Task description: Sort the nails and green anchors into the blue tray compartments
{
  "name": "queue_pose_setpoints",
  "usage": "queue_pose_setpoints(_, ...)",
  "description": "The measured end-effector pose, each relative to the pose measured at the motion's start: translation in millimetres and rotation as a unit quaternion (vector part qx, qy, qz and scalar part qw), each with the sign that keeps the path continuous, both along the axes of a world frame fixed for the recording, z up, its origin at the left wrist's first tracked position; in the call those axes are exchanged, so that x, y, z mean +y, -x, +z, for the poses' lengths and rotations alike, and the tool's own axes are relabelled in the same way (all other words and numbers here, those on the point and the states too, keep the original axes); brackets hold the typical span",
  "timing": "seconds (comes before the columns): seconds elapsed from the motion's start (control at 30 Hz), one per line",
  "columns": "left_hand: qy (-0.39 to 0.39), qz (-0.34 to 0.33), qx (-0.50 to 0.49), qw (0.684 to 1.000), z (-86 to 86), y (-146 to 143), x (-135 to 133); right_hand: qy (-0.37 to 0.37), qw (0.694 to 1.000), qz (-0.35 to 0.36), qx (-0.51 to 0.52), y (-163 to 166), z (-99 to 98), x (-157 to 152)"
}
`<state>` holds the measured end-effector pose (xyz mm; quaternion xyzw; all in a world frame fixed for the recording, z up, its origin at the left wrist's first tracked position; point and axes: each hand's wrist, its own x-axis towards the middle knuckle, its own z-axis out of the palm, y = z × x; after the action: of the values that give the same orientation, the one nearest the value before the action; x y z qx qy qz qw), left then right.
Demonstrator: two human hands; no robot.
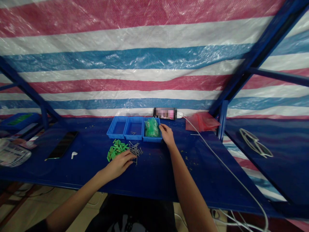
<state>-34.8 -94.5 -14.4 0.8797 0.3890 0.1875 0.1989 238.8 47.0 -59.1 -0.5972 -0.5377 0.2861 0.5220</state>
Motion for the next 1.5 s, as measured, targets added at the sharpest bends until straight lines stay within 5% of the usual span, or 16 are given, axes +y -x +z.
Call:
queue_pose_setpoints(0.57,-0.155,-0.043,0.124,0.979,18.0,-33.0,10.8,-0.004,1.000,0.004,-0.019,-0.4,0.2,0.8)
queue_pose_setpoints(0.83,-0.176,-0.041,0.160,0.970,5.6,-70.1,11.7,-0.004,1.000,-0.001,-0.016,-2.0,-3.5,3.4)
queue_pose_setpoints(1.1,-0.149,-0.034,0.161,0.975,2.0,-68.9,16.1,-0.008,1.000,0.002,-0.011,-1.0,-0.9,1.8)
queue_pose_setpoints(1.3,-0.082,-0.031,-0.005,0.996,26.7,-49.3,45.0,-0.003,1.000,0.003,-0.012,-1.0,-1.4,2.2)
queue_pose_setpoints(1.5,-0.067,0.122,-0.181,0.974,40.8,-7.8,86.5,0.003,1.000,-0.003,-0.003,-0.7,-2.3,2.4)
